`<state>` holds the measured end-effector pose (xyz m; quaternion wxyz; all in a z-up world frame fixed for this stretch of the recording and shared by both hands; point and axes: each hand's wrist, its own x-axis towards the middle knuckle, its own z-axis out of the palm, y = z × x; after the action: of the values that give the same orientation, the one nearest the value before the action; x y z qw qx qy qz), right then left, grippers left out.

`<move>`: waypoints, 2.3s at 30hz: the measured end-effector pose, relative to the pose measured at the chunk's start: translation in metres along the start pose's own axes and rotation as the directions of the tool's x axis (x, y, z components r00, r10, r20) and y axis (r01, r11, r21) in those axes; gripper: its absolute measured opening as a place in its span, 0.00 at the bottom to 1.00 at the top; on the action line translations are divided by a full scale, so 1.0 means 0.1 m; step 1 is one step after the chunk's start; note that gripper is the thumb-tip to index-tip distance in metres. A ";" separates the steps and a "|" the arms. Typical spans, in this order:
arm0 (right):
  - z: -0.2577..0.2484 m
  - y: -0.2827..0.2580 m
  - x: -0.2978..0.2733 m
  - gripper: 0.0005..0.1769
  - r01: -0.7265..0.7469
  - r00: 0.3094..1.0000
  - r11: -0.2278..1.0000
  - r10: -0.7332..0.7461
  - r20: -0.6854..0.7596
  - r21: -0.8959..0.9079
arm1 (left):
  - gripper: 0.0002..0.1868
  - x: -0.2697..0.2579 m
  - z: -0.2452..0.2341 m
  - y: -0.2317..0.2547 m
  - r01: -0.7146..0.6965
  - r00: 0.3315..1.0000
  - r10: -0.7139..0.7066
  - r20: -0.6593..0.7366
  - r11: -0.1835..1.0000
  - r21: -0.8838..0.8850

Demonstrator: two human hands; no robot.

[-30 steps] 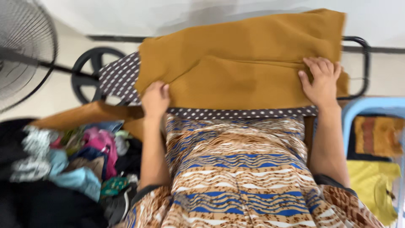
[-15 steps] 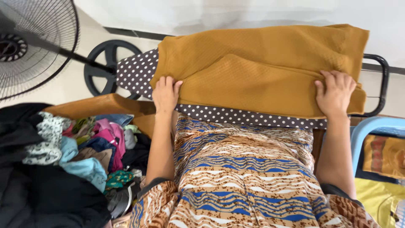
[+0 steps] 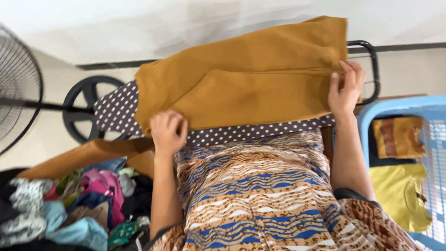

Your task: The person folds several garments on a polka-dotted ironing board and places them into a blue laundry basket. They handle a mustard-colored towel, a pink graphic t-shirt, and light blue pajama pants, folding each neatly before stacking them in the basket.

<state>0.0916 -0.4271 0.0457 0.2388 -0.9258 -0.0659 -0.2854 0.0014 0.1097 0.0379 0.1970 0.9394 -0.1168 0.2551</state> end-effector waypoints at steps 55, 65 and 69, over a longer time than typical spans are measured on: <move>-0.70 -0.16 -0.87 0.16 -0.003 1.000 0.994 0.006 0.023 -0.109 | 0.27 -0.13 0.13 -0.03 -0.219 0.955 0.217 0.201 0.976 -0.010; -0.48 -0.37 -0.24 0.14 0.519 0.834 0.834 -0.447 0.323 -0.186 | 0.22 -0.15 0.08 0.02 -0.159 0.980 0.160 0.115 0.987 -0.019; -0.69 -0.29 -0.38 0.09 0.510 0.843 0.845 -0.454 0.288 -0.160 | 0.20 -0.24 -0.14 0.12 -0.167 0.974 0.174 0.148 0.984 -0.055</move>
<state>0.0184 -0.4345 0.0862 0.0399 -0.9276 -0.2927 -0.2287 -0.0290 0.1076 0.0403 0.1847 0.9383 -0.2172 0.1960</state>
